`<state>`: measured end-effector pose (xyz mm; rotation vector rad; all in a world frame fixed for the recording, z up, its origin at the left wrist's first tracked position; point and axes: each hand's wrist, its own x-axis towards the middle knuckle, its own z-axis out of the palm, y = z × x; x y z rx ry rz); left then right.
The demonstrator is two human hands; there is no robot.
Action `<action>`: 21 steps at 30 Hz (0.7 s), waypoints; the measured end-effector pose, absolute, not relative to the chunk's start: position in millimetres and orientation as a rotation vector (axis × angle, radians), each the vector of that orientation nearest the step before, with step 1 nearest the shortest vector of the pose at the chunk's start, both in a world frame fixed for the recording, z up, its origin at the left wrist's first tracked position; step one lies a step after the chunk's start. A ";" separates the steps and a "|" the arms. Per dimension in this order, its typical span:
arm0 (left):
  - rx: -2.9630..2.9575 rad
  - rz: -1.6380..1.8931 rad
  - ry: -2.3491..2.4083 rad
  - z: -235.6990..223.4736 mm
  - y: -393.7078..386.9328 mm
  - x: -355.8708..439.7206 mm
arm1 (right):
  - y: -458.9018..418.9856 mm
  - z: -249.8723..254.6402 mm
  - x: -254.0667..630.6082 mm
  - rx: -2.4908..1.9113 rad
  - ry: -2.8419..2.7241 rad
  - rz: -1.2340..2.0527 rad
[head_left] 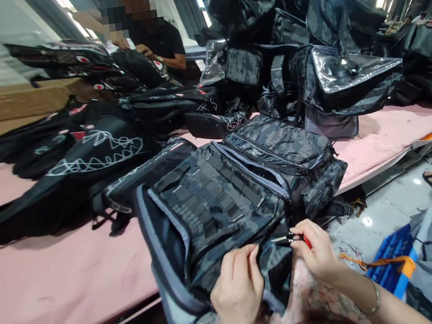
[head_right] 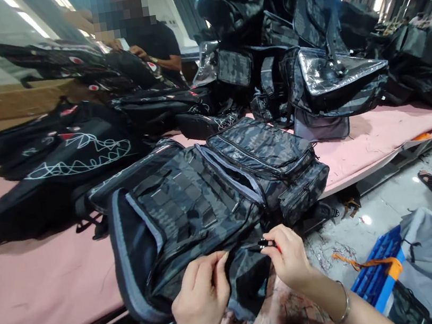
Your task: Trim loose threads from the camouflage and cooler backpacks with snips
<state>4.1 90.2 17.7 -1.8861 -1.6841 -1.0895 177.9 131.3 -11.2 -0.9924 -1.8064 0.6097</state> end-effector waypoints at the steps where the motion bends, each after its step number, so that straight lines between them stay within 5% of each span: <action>1: -1.898 -1.139 -1.719 17.7 89.1 4.2 | 131.6 -10.8 177.0 -0.978 -1.843 0.556; 14: -1.955 -1.342 -1.940 20.3 84.2 4.5 | 133.3 5.6 162.1 -0.895 -2.191 0.374; 21: -2.031 -1.566 -1.899 35.3 75.1 5.1 | 136.1 9.5 169.4 -0.965 -1.976 0.688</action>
